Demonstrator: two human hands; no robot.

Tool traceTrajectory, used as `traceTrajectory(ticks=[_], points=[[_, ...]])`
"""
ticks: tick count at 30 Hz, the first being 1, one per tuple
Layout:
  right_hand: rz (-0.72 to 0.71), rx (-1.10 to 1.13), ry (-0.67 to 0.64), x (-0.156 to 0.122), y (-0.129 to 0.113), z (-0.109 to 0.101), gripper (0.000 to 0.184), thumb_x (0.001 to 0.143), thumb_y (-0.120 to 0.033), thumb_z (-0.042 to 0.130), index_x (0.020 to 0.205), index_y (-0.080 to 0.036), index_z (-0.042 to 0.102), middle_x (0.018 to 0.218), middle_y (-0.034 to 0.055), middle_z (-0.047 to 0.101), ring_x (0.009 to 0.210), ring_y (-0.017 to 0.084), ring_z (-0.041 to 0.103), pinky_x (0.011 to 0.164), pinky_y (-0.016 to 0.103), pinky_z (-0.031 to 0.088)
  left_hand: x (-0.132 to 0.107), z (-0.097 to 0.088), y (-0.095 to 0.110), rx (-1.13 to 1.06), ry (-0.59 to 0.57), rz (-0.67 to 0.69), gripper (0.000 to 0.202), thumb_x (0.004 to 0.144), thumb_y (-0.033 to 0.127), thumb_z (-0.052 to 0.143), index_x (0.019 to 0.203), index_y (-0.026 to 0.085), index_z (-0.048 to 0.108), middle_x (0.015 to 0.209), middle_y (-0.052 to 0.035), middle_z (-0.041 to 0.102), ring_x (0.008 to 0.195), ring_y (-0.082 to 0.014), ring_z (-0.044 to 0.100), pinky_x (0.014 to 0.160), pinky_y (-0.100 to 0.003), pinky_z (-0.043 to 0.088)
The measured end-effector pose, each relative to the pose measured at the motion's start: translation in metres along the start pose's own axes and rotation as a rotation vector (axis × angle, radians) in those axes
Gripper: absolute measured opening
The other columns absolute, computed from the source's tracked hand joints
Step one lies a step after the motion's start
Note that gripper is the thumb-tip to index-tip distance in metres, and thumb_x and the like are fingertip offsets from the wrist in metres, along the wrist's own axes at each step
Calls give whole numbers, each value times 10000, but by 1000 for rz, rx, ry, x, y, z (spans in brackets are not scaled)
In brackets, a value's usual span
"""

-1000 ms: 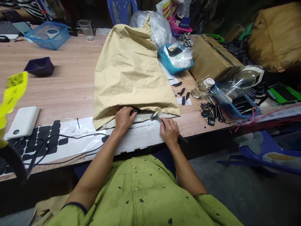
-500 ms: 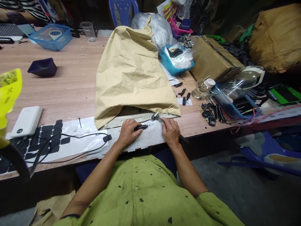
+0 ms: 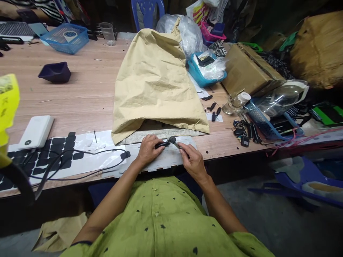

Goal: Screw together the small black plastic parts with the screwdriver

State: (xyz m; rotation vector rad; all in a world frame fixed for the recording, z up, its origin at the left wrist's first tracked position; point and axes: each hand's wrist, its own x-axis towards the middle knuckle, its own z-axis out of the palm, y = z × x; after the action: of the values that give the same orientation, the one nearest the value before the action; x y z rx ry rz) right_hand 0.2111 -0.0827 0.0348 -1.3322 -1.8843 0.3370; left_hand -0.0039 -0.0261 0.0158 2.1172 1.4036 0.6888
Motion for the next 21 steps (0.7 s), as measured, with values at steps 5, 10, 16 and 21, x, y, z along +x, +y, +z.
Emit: traceTrajectory(ticks=[5,10,16,21], points=[[44,-67,-57,-1,-1,-3,319,1018,-250,461,1220,-251,707,1008,66,760,927,199,717,820,312,585,0,0,1,-8,-1,-8,145,850,256,702,982,249,763,909,-39,684,911,-239,567,829,-381,440],[38,-78,-78,1,-7,-1,333,1025,-244,436,1232,-244,697,1023,70,755,944,195,713,838,306,579,1,0,2,-16,-7,-12,160,848,259,694,991,255,765,910,-39,683,911,-239,566,842,-386,445],[8,-119,-154,1,-15,8,337,1010,-220,452,1244,-253,692,990,61,748,905,189,704,815,297,571,1,-1,4,-17,-7,-20,129,863,264,662,946,257,761,871,-35,670,884,-233,559,820,-376,442],[34,-183,-26,7,3,5,313,1014,-243,455,1189,-237,714,982,71,739,924,205,687,830,313,548,1,-1,6,-8,-14,-43,141,841,261,689,965,243,755,905,-39,675,917,-242,562,849,-390,443]])
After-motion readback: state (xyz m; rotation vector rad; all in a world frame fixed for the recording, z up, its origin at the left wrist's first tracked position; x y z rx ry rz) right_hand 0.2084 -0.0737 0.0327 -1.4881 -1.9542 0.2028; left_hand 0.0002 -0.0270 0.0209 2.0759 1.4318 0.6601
